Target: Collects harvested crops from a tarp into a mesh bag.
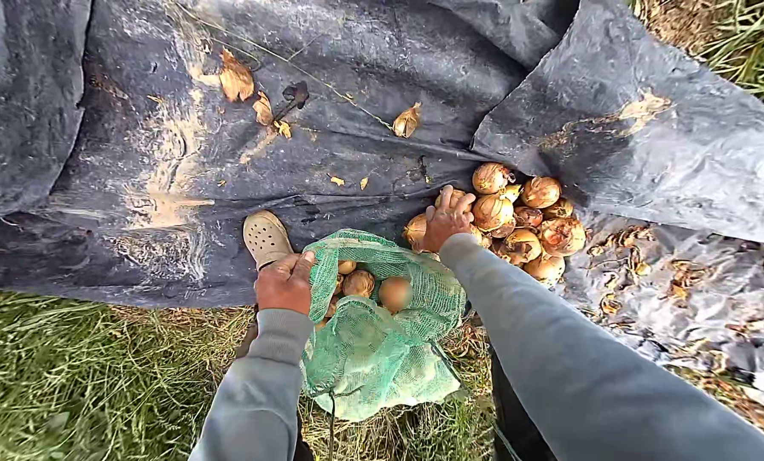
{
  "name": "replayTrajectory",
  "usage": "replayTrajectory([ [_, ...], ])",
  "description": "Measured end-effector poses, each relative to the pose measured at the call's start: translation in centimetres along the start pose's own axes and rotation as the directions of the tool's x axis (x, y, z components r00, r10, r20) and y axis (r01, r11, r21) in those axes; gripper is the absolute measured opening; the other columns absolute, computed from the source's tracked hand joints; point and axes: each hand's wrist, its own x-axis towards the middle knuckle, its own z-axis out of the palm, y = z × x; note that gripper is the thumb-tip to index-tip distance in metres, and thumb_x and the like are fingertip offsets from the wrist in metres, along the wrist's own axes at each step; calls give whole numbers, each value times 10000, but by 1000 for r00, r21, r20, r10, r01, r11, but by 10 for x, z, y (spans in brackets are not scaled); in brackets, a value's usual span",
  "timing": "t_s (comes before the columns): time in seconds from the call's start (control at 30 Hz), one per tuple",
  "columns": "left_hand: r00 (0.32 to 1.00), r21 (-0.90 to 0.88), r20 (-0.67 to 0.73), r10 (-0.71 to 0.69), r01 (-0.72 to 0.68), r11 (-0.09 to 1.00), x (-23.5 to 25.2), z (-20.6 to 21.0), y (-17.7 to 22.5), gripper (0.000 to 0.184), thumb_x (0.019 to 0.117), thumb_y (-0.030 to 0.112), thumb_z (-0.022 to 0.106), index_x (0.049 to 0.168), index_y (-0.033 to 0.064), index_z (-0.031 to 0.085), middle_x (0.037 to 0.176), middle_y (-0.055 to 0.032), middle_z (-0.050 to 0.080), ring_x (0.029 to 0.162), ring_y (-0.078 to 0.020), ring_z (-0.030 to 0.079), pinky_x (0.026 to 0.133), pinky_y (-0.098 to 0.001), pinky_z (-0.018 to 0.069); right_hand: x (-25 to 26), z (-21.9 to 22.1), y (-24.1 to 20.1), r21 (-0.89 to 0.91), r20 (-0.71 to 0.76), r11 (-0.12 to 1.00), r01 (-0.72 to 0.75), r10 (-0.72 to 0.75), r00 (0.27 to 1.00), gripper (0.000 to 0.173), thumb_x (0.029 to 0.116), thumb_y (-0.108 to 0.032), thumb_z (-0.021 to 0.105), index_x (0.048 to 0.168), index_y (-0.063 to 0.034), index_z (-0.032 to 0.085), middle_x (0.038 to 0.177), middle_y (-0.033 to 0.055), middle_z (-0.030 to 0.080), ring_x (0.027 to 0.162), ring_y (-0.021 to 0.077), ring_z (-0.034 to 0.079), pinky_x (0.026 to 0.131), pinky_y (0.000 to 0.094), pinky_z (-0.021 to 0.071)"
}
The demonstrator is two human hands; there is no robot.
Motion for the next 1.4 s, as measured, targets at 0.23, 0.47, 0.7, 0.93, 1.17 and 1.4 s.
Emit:
replayTrajectory([
  [0.23,999,-64,-34,12,-14,998,2,-8,-8,282,1043,280,630,901,81,769,781,-105,695,747,-236,643,732,-535,494,14,-6,51,244,-71,947,208,-197,978,1036,548,-693,905,1399,-185,605,1685,237,120,1403,563,348,945,673,518],
  [0.47,998,-91,-47,33,-38,995,-1,-8,-7,298,1039,285,631,861,75,746,727,-71,657,678,-190,600,676,-477,479,-38,-24,67,711,-357,580,397,-188,915,1047,542,-696,842,1366,-92,611,1584,179,353,1348,394,469,1002,629,466],
  [0.7,999,9,-27,40,-39,999,-3,0,7,305,1050,293,617,890,76,758,745,-95,670,712,-229,618,710,-520,483,-118,13,-19,649,-247,-751,-119,-356,901,778,582,-616,886,1168,-161,653,1066,92,731,972,269,725,782,520,621],
  [0.93,989,54,-61,138,-134,989,2,-8,19,316,1049,240,619,867,10,736,742,-156,649,733,-293,614,739,-570,466,-207,106,-2,809,506,475,-347,-260,822,413,1042,-321,581,1264,16,669,1251,216,689,1151,338,678,1009,530,530],
  [1.17,993,78,-33,110,-107,991,-6,6,4,296,1050,236,620,910,11,752,810,-197,688,800,-334,653,788,-604,481,-92,16,95,724,-176,682,-101,324,930,784,788,-506,854,1436,-159,581,1612,342,253,1267,605,495,906,726,499],
  [1.4,994,134,-52,97,-89,987,-5,11,0,334,1051,286,616,858,45,744,742,-137,666,714,-281,623,719,-564,478,20,8,38,481,-72,792,-375,462,884,1014,596,-620,878,1459,-199,553,1701,287,2,1446,645,238,916,753,475],
])
